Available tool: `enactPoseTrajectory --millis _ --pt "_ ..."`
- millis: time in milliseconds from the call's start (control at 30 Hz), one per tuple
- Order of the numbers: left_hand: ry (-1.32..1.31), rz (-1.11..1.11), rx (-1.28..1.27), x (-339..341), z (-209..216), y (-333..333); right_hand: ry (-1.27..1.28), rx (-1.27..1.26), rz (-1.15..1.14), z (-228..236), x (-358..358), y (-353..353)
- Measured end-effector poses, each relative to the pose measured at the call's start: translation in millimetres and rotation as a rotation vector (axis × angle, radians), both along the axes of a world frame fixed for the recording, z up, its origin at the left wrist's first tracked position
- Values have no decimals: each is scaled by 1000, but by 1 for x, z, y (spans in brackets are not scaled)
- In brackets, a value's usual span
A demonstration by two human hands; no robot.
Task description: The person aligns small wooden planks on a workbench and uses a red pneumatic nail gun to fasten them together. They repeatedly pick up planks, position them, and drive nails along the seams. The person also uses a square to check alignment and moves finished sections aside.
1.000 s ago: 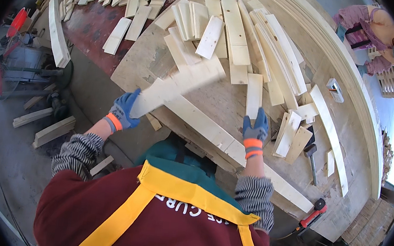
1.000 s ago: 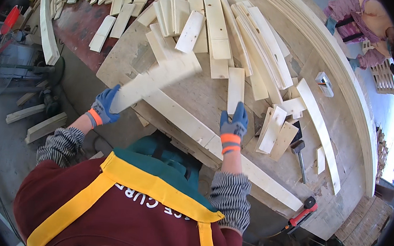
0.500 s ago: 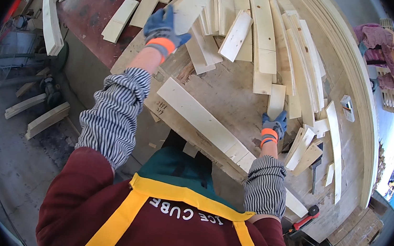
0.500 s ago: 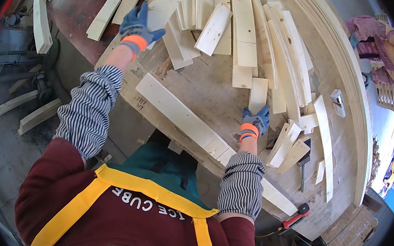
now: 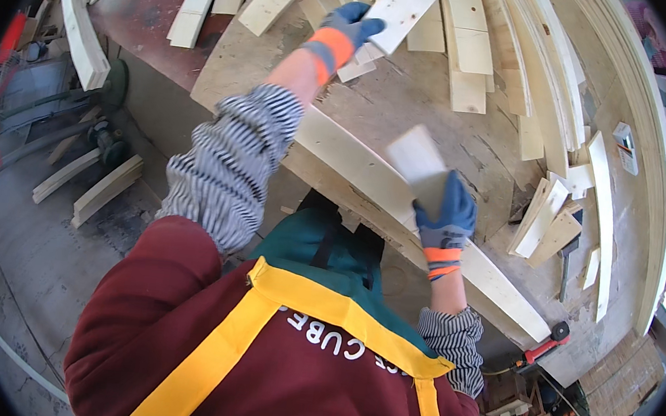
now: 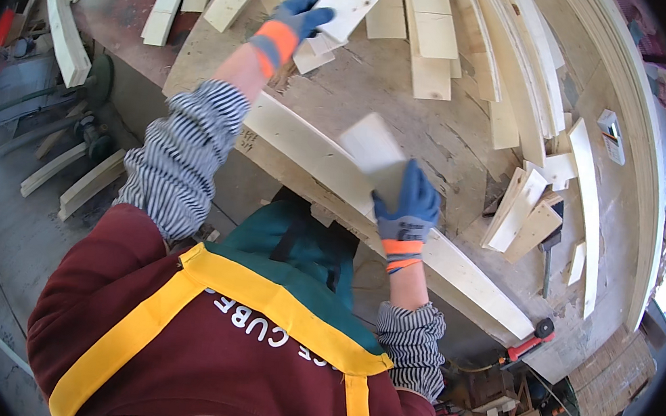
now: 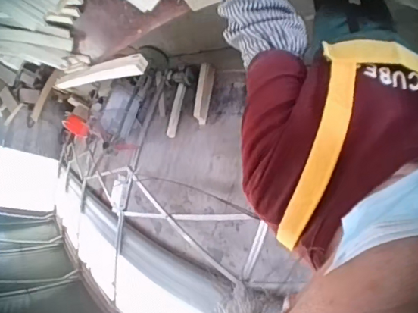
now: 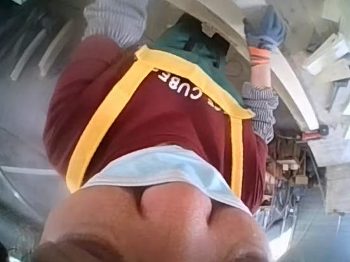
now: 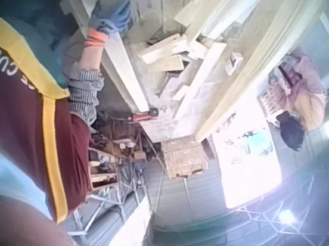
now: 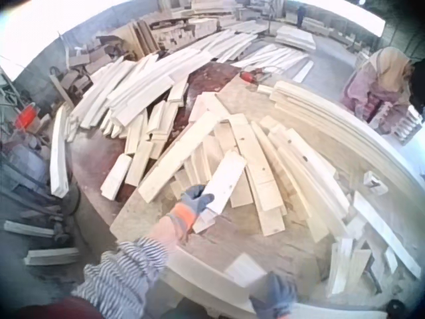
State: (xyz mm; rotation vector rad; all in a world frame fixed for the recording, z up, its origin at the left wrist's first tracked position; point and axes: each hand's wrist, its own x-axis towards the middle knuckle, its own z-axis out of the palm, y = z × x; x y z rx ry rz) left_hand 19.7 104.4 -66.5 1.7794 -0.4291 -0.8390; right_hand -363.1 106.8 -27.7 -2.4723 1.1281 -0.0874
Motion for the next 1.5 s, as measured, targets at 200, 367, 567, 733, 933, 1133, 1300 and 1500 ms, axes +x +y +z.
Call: enactPoseTrajectory --millis 200,367,567,733,933,1133,1300,1500 --pt "-311 -55 -44 40 82 153 -32 169 227 5 81 60" --pt "-158 199 72 32 73 240 79 133 291 -5 131 77" --pt "-151 186 76 12 57 279 104 60 268 -4 136 82" --pt "-76 194 51 10 58 283 128 58 300 -2 150 82" --pt "-105 161 37 11 61 283 196 15 306 4 158 83" --pt "-95 -24 94 8 71 279 -106 -27 167 11 142 82" --pt "-218 -653 165 -36 108 234 -304 -194 272 78 83 57" --pt "-375 -1138 26 -129 88 176 483 376 390 92 11 52"
